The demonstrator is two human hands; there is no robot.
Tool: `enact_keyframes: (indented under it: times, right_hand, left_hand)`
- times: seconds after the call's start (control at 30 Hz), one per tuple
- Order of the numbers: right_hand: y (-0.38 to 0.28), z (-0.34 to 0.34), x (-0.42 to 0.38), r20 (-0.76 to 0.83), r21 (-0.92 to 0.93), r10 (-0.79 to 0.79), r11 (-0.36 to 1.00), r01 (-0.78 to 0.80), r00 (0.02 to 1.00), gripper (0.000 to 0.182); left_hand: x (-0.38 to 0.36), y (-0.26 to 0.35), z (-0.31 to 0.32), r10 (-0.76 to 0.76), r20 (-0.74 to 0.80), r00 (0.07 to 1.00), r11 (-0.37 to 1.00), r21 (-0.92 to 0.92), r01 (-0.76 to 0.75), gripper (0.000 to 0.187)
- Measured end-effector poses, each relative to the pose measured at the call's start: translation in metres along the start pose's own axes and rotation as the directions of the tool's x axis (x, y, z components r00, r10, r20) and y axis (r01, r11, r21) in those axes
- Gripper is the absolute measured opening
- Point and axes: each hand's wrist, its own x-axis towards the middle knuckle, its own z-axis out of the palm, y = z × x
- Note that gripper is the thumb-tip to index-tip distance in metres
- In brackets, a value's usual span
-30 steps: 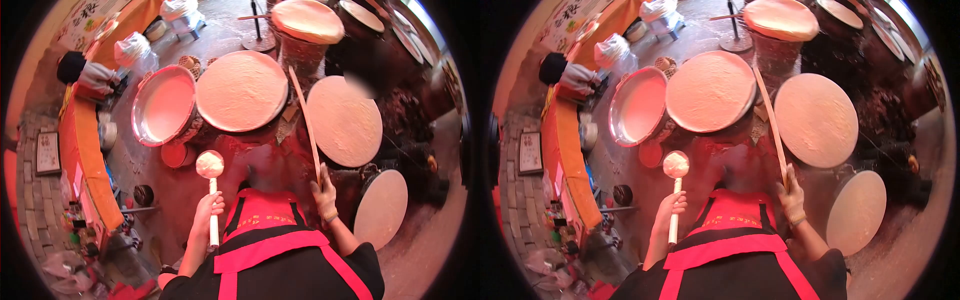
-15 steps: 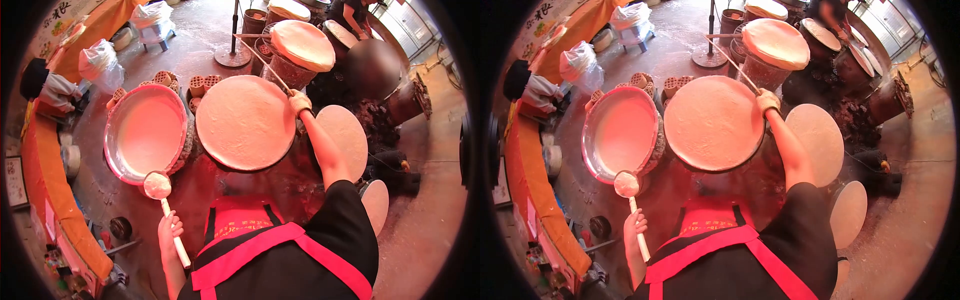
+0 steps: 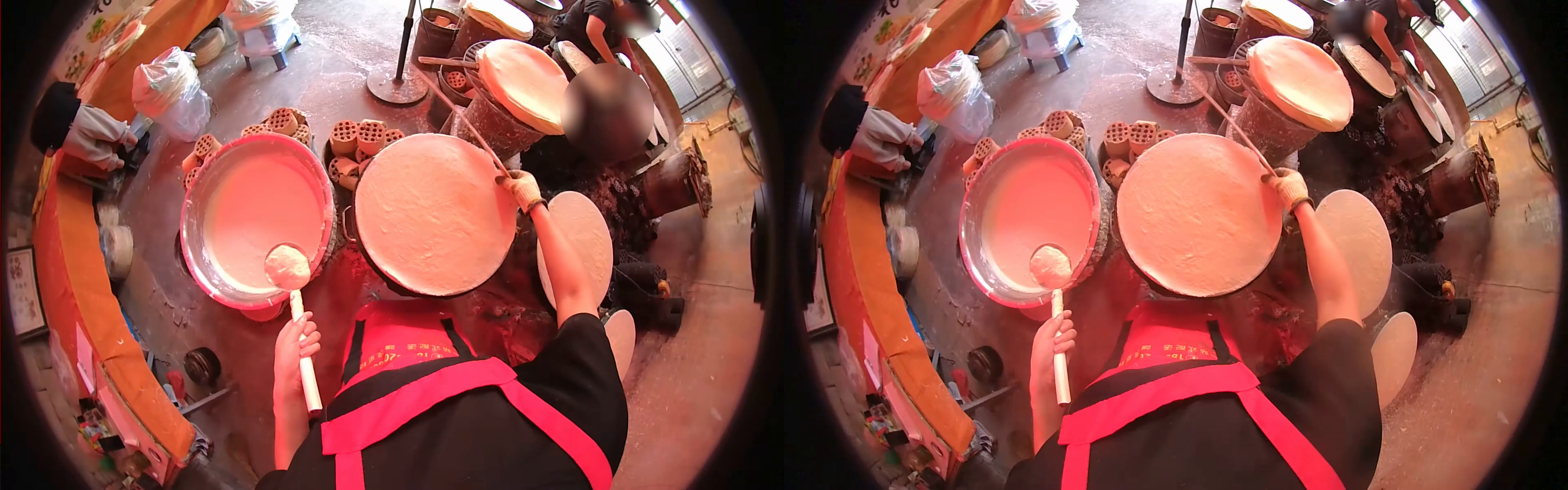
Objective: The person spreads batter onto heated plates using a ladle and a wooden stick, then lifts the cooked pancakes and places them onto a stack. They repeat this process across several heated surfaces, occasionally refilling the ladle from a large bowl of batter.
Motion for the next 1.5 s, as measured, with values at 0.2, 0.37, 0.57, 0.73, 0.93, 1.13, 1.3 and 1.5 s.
enact_keyframes:
  times: [0.2, 0.37, 0.57, 0.73, 0.93, 1.13, 1.3, 1.5]
  right_hand:
    - [-0.103, -0.039, -0.049, 0.036, 0.399, -0.084, 0.915, 0.063, 0.996, 0.021]
    - [-0.183, -0.137, -0.023, -0.044, 0.157, -0.125, 0.979, 0.13, 0.991, 0.018]
    - [-0.308, -0.259, -0.002, -0.276, -0.695, -0.726, 0.603, 0.392, 0.629, 0.028]
    - [-0.298, -0.243, 0.046, -0.027, -0.949, -0.972, 0.098, 0.299, 0.232, 0.011]
    - [-0.142, -0.172, 0.137, 0.002, -0.945, -0.888, 0.148, 0.291, 0.46, 0.006]
    - [-0.04, -0.164, 0.135, -0.049, -0.853, -0.818, 0.333, 0.403, 0.573, 0.016]
    - [0.0, -0.173, 0.121, -0.163, -0.832, -0.809, 0.421, 0.363, 0.565, 0.046]
    - [-0.048, -0.146, 0.023, -0.187, -0.523, -0.615, 0.723, 0.453, 0.766, 0.054]
  left_hand:
    - [0.016, 0.005, 0.015, -0.013, 0.026, 1.0, 0.999, 0.03, 0.012, 0.017]
    - [0.037, 0.014, 0.022, -0.036, 0.04, 0.999, 0.998, 0.053, 0.033, 0.015]
    - [0.056, 0.009, 0.035, -0.06, 0.107, 0.992, 0.998, -0.003, 0.061, 0.015]
    - [0.057, -0.016, 0.058, -0.054, 0.081, 0.995, 0.971, -0.228, 0.071, 0.014]
    - [0.018, -0.064, 0.104, 0.075, -0.044, 0.996, 0.935, -0.344, -0.085, 0.017]
    - [-0.008, -0.086, 0.133, 0.083, -0.12, 0.989, 0.87, -0.476, -0.131, 0.024]
    - [-0.011, -0.082, 0.146, 0.044, -0.069, 0.997, 0.79, -0.608, -0.077, 0.028]
    - [-0.021, -0.039, 0.117, -0.002, 0.032, 0.999, 0.736, -0.677, 0.023, 0.036]
